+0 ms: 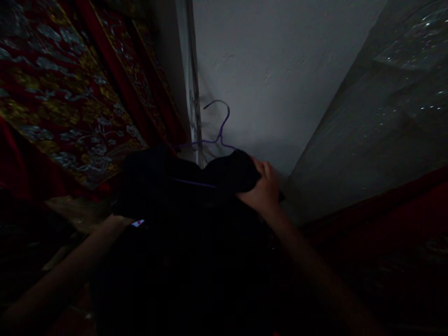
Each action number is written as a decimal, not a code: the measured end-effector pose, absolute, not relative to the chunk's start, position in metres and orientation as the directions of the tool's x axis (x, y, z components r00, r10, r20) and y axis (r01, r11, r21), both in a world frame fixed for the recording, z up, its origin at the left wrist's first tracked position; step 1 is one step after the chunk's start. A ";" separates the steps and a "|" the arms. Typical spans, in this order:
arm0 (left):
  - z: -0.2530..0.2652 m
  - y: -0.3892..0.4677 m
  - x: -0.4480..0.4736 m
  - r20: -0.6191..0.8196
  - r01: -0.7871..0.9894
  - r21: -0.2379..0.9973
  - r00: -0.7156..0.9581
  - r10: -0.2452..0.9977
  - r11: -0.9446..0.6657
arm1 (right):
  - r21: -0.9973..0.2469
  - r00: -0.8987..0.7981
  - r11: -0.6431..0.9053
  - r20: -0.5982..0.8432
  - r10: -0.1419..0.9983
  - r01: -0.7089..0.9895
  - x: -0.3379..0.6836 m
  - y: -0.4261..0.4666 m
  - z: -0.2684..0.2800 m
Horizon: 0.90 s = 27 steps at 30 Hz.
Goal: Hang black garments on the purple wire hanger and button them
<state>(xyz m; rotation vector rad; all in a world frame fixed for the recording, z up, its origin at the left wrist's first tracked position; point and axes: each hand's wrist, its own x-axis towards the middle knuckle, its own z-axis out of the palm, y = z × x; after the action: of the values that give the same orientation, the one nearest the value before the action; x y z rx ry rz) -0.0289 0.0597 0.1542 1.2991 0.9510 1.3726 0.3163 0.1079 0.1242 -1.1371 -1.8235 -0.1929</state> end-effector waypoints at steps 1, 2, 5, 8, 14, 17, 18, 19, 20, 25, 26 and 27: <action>0.152 0.057 -0.032 0.214 -0.142 0.968 0.026 0.976 -0.208 | -0.326 -0.085 0.525 0.785 0.614 0.786 0.319 0.112 0.138; 0.149 0.054 -0.035 0.206 -0.151 0.967 -0.008 0.979 -0.205 | -0.326 -0.062 0.500 0.787 0.613 0.802 0.319 0.116 0.152; 0.138 0.048 -0.043 0.154 -0.203 0.963 -0.126 0.980 -0.177 | -0.324 -0.049 0.457 0.770 0.636 0.829 0.310 0.128 0.194; 0.123 0.045 -0.049 0.081 -0.267 0.955 -0.185 0.979 -0.130 | -0.310 -0.080 0.454 0.749 0.658 0.835 0.292 0.138 0.224; 0.093 0.036 -0.044 0.052 -0.217 0.968 -0.326 0.944 -0.128 | -0.266 -0.175 0.533 0.750 0.638 0.803 0.267 0.133 0.222; 0.083 0.030 -0.038 -0.006 -0.249 0.963 -0.393 0.919 -0.100 | -0.270 -0.190 0.561 0.754 0.629 0.783 0.273 0.129 0.211; 0.081 0.028 -0.036 -0.030 -0.268 0.959 -0.408 0.912 -0.089 | -0.277 -0.186 0.557 0.750 0.635 0.783 0.275 0.129 0.209; 0.080 0.028 -0.035 -0.050 -0.287 0.955 -0.419 0.907 -0.080 | -0.285 -0.178 0.549 0.746 0.642 0.786 0.277 0.131 0.209; 0.079 0.027 -0.035 -0.062 -0.301 0.950 -0.427 0.902 -0.077 | -0.292 -0.167 0.540 0.745 0.646 0.789 0.278 0.134 0.210; 0.085 0.031 -0.034 -0.048 -0.314 0.943 -0.451 0.891 -0.108 | -0.262 -0.196 0.598 0.783 0.591 0.757 0.266 0.146 0.226; 0.086 0.031 -0.034 -0.044 -0.314 0.942 -0.457 0.888 -0.115 | -0.243 -0.220 0.620 0.789 0.574 0.746 0.263 0.146 0.228; 0.086 0.030 -0.034 -0.049 -0.317 0.942 -0.466 0.883 -0.115 | -0.226 -0.245 0.639 0.791 0.561 0.735 0.261 0.143 0.229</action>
<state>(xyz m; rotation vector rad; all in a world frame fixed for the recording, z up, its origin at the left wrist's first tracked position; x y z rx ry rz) -0.0342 0.0302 0.0856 0.6998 1.2565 1.7238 0.2609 0.1431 0.2292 -1.0211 -1.9322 -0.2361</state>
